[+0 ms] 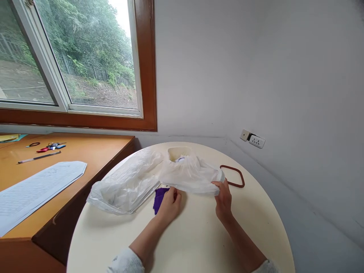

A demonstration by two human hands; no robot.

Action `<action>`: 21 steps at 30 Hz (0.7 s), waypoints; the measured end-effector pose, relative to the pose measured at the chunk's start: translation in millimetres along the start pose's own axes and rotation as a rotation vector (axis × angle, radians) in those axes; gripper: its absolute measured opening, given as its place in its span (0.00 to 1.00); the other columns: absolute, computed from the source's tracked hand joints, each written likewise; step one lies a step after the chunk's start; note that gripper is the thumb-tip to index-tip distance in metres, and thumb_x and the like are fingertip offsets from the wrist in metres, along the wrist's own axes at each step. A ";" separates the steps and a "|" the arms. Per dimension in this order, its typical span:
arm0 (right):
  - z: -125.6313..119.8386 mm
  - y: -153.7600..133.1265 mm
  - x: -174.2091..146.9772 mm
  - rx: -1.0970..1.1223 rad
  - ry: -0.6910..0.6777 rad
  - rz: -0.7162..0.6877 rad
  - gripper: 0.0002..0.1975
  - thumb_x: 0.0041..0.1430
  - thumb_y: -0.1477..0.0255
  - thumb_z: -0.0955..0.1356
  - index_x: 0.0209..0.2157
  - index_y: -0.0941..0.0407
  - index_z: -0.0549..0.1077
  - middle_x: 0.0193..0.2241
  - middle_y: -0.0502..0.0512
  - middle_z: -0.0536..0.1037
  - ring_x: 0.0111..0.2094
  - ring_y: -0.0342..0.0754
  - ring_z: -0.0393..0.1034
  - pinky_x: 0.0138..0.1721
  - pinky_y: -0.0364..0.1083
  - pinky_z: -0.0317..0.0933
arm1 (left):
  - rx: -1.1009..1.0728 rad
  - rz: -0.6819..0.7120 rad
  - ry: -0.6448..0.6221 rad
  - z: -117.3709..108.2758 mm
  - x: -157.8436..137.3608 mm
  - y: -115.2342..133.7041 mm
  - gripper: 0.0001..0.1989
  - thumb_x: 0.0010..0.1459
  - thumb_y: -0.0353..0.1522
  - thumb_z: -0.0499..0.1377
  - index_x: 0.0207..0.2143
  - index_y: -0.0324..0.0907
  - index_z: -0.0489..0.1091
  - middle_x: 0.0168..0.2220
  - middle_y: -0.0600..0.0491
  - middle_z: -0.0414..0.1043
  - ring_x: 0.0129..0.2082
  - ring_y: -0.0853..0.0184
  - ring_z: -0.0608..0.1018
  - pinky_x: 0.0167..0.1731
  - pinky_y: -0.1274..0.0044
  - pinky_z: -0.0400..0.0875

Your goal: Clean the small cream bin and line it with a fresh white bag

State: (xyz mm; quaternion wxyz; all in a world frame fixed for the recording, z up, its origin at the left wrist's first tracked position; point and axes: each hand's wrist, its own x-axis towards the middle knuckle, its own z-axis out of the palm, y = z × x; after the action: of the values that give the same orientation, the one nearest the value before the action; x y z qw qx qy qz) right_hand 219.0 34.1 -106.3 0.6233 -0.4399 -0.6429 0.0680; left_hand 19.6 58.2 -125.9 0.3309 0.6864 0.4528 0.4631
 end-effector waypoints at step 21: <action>30.5 36.0 26.5 0.735 -0.110 1.053 0.25 0.57 0.49 0.54 0.38 0.53 0.68 0.36 0.59 0.76 0.37 0.51 0.73 0.33 0.52 0.66 | 0.043 0.078 0.464 -19.1 9.0 -7.0 0.07 0.56 0.34 0.52 0.37 0.41 0.59 0.29 0.52 0.68 0.29 0.65 0.72 0.29 0.73 0.65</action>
State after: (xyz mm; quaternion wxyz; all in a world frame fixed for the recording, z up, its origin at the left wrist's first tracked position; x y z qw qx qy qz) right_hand 214.4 87.1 -116.1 0.5825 -0.4502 -0.3069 0.6031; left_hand 1.0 69.8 -122.3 0.1849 0.5853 0.4997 0.6112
